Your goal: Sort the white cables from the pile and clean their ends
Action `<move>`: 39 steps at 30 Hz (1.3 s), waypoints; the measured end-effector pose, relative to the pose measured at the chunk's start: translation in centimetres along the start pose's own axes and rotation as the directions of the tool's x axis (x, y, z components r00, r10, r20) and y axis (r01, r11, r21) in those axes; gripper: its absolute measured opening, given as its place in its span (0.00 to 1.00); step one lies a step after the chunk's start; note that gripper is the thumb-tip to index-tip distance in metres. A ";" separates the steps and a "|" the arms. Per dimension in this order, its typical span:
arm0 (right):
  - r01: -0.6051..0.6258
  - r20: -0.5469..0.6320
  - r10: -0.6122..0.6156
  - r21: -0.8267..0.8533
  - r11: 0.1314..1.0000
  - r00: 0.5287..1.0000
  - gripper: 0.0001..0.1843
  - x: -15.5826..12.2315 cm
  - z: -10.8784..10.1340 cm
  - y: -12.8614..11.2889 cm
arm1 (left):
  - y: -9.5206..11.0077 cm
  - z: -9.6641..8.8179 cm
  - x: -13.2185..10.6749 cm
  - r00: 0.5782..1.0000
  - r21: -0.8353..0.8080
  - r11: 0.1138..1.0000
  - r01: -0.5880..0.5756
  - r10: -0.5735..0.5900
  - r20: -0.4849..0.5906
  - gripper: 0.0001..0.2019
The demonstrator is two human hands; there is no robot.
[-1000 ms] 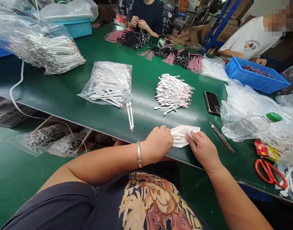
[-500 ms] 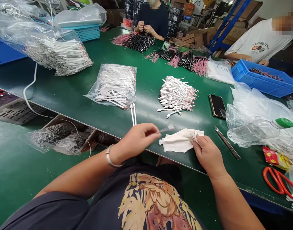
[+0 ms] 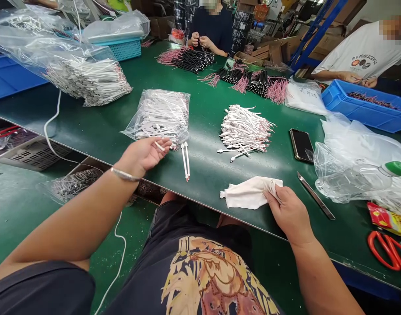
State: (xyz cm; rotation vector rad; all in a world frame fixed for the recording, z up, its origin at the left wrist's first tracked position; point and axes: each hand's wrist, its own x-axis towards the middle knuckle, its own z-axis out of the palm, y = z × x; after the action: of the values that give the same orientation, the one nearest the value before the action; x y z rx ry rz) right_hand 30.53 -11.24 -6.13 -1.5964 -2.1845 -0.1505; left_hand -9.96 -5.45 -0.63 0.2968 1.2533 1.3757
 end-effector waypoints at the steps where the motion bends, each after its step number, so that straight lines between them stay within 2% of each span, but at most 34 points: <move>1: -0.003 0.003 0.003 0.008 1.000 1.000 0.16 0.0 -0.1 0.0 | 0.7 0.2 0.8 1.000 0.016 1.000 0.015 -0.015 0.016 0.11; 4: -0.006 -0.005 0.006 0.024 1.000 1.000 0.15 -0.1 -0.2 -0.1 | 2.3 0.1 2.1 0.994 0.122 0.992 0.039 -0.051 0.095 0.14; 8: -0.010 -0.037 0.012 0.036 0.999 0.999 0.13 -0.3 -0.2 -0.1 | 2.9 -0.7 1.5 0.982 0.303 0.952 -0.039 -0.020 0.189 0.14; 9: -0.017 -0.043 0.019 0.041 0.999 0.999 0.13 -0.4 -0.2 -0.1 | 2.6 -0.9 1.2 0.980 0.413 0.906 -0.095 0.011 0.201 0.14; 10: -0.024 -0.047 0.027 0.046 0.999 0.999 0.13 -0.4 -0.1 -0.1 | 2.3 -1.1 0.8 0.975 0.542 0.824 -0.166 0.057 0.212 0.14; 12: -0.036 -0.061 0.039 0.055 0.998 0.997 0.12 -0.5 -0.1 -0.1 | 1.3 -1.2 0.2 0.952 0.753 0.583 -0.306 0.172 0.254 0.13; 13: -0.037 -0.071 0.042 0.060 0.998 0.997 0.12 -0.5 -0.1 -0.1 | 0.7 -1.2 -0.1 0.919 0.819 0.422 -0.388 0.238 0.313 0.13; 15: -0.033 -0.093 0.040 0.070 0.997 0.995 0.12 -0.5 0.0 -0.1 | -0.3 -0.9 -0.3 0.798 0.827 0.058 -0.559 0.309 0.517 0.13; 17: -0.031 -0.109 0.039 0.073 0.997 0.993 0.12 -0.5 0.0 -0.1 | -1.0 -0.2 -0.3 0.638 0.682 -0.312 -0.661 0.246 0.730 0.17; 18: -0.033 -0.116 0.041 0.071 0.997 0.992 0.12 -0.5 0.0 -0.1 | -1.2 0.3 -0.1 0.573 0.586 -0.457 -0.669 0.185 0.798 0.19; 19: -0.036 -0.119 0.043 0.066 0.997 0.992 0.12 -0.5 -0.1 -0.1 | -1.3 0.8 0.0 0.536 0.511 -0.548 -0.662 0.130 0.834 0.20; 21: -0.036 -0.119 0.041 0.048 0.998 0.992 0.11 -0.6 -0.1 -0.2 | -1.3 1.8 0.3 0.506 0.407 -0.660 -0.632 0.047 0.861 0.21; 23: -0.020 -0.126 0.021 0.014 1.000 0.992 0.11 -0.6 -0.1 -0.2 | -1.2 2.8 0.4 0.507 0.356 -0.716 -0.601 0.003 0.862 0.18; 26: -0.002 -0.174 -0.007 -0.054 0.999 0.985 0.11 -0.6 -0.1 -0.1 | -1.0 3.7 -0.1 0.513 0.326 -0.747 -0.580 -0.024 0.858 0.12; 29: -0.006 -0.218 -0.017 -0.101 0.995 0.976 0.13 -0.3 -0.4 0.2 | -1.1 3.8 -1.2 0.499 0.242 -0.795 -0.556 -0.087 0.862 0.12; 31: 0.011 -0.192 -0.033 -0.117 0.993 0.981 0.15 0.1 -0.7 0.2 | -1.3 3.7 -1.9 0.491 0.179 -0.814 -0.553 -0.144 0.859 0.12; 35: -0.006 -0.143 -0.016 -0.152 0.988 0.990 0.18 1.2 -1.6 -0.3 | -1.7 3.1 -3.0 0.506 0.223 -0.750 -0.623 -0.170 0.845 0.12; 37: -0.043 -0.185 0.015 -0.151 0.988 0.983 0.18 1.6 -2.0 -0.8 | -1.9 2.3 -3.4 0.525 0.313 -0.678 -0.665 -0.126 0.842 0.12; 39: -0.043 -0.218 0.015 -0.124 0.991 0.976 0.16 1.8 -2.4 -1.1 | -1.9 1.1 -3.6 0.555 0.416 -0.601 -0.683 -0.056 0.830 0.16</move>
State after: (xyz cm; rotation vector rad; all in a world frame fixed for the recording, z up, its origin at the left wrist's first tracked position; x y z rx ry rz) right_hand 29.69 -10.82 -3.06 -1.5973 -2.0177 -0.4434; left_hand -7.03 -8.44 0.07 2.7361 1.5205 0.0300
